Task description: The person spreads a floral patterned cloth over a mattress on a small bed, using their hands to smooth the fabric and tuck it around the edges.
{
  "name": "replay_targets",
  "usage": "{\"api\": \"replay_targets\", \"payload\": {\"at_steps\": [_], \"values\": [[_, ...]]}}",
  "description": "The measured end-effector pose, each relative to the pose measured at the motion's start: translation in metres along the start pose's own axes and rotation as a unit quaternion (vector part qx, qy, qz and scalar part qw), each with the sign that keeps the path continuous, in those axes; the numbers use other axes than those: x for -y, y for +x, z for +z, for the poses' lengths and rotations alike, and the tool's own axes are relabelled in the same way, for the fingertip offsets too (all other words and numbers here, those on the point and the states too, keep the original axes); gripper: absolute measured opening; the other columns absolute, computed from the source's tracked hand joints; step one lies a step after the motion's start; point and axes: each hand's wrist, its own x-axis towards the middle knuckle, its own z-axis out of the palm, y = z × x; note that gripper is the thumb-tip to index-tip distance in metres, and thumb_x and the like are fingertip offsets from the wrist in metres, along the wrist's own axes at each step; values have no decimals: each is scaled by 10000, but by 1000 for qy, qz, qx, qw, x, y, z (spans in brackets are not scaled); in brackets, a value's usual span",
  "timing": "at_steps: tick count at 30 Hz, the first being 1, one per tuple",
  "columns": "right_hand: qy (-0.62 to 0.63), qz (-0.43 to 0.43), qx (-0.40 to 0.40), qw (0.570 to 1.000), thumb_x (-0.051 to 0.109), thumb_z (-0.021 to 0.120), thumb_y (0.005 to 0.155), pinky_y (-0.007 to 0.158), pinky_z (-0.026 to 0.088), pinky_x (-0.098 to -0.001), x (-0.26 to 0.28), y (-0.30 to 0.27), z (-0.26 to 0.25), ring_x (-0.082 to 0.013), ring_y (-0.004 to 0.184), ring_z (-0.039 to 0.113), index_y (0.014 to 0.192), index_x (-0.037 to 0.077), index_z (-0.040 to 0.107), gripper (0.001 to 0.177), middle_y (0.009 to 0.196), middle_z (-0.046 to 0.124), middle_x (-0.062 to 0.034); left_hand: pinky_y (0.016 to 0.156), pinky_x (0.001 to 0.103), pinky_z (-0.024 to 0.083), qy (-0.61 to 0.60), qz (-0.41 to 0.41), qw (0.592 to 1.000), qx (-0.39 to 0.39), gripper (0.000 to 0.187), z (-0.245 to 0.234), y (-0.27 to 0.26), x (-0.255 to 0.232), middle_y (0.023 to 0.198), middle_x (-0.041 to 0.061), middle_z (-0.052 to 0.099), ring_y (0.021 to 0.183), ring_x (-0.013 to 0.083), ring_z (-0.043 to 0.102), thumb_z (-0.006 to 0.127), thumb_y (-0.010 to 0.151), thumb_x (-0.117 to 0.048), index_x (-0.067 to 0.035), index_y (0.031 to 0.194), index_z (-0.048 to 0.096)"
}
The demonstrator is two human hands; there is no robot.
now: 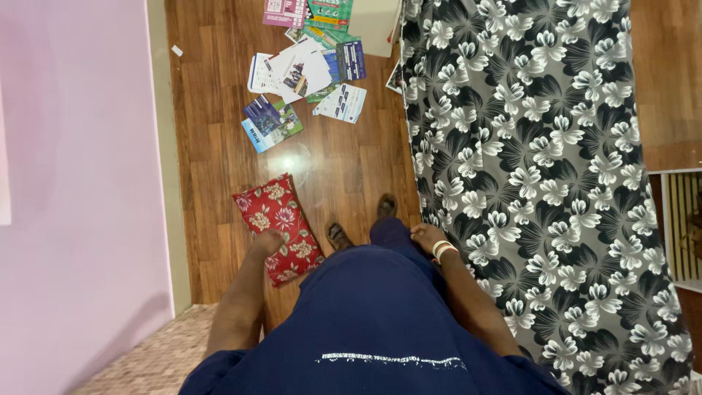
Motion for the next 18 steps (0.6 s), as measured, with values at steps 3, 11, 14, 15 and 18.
{"api": "replay_targets", "payload": {"at_steps": [3,11,14,15,18], "values": [[27,37,37,998,214,748,905,803,540,-319,4,17,-8,-173,822,686,1131,86,748,260,930,752,-91,737,388,585,-56,26,998,29,317,-30,45,-26,878,152,794,778,246,745,582,948,-296,-55,999,780],[-288,81,256,919,366,441,1030,1052,460,-447,-9,60,-68,-260,1273,551,1424,196,541,441,1452,566,-40,668,411,581,-213,-106,968,77,302,-39,139,-118,860,141,730,722,204,680,670,903,-261,-76,1140,691],[-275,96,249,924,339,479,1007,1015,481,-435,1,85,-111,-248,1213,578,1377,179,574,414,1387,598,-46,676,388,572,-138,-77,984,88,308,-39,163,-126,847,137,735,717,204,685,671,903,-254,-51,1132,706],[-189,127,191,955,331,492,999,1002,488,-431,1,93,-126,-244,1193,587,1362,174,584,406,1366,609,-48,679,380,569,-109,-69,988,89,310,-40,167,-126,843,136,736,716,204,687,672,904,-251,-42,1130,711],[-73,132,88,985,304,530,976,964,509,-418,17,133,-178,-232,1132,614,1315,157,616,379,1301,641,-55,687,357,560,-92,-61,991,72,318,-52,196,-141,830,132,741,711,204,693,673,904,-243,-18,1122,726]]}}
